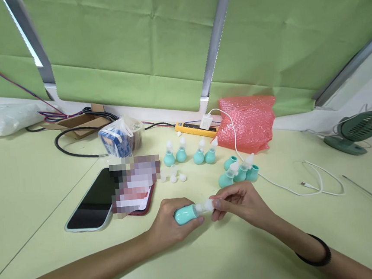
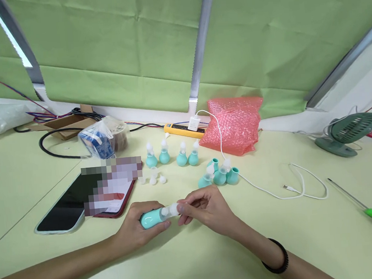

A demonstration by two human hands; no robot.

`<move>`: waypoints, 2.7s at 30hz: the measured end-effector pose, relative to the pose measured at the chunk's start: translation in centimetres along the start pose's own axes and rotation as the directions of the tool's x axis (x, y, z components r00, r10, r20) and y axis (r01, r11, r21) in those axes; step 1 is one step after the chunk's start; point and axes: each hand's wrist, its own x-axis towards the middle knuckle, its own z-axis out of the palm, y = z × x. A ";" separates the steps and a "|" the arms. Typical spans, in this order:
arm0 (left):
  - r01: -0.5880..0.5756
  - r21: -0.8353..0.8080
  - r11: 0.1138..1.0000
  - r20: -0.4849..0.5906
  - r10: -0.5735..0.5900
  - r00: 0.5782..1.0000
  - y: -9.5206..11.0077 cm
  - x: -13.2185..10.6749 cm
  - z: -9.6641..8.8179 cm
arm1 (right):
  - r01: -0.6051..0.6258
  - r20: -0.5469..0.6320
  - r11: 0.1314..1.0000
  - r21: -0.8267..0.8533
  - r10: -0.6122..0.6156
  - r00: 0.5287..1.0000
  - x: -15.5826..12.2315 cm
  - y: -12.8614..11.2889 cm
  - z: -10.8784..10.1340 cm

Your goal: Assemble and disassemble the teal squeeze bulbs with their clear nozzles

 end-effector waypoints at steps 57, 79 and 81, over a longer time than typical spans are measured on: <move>0.291 -0.538 0.791 0.220 -0.202 0.954 -0.3 0.3 -0.4 | 0.211 -0.215 0.932 -0.295 -0.280 0.936 0.8 -0.4 1.3; -0.286 0.822 0.492 0.211 0.204 0.956 0.1 0.3 -0.9 | -0.115 -0.155 0.105 -0.988 -0.667 0.729 7.1 -3.1 -1.6; -0.259 0.870 0.419 0.193 0.194 0.962 0.0 0.9 -1.3 | 0.042 0.006 0.031 -0.999 -0.734 0.679 6.1 -2.8 -0.8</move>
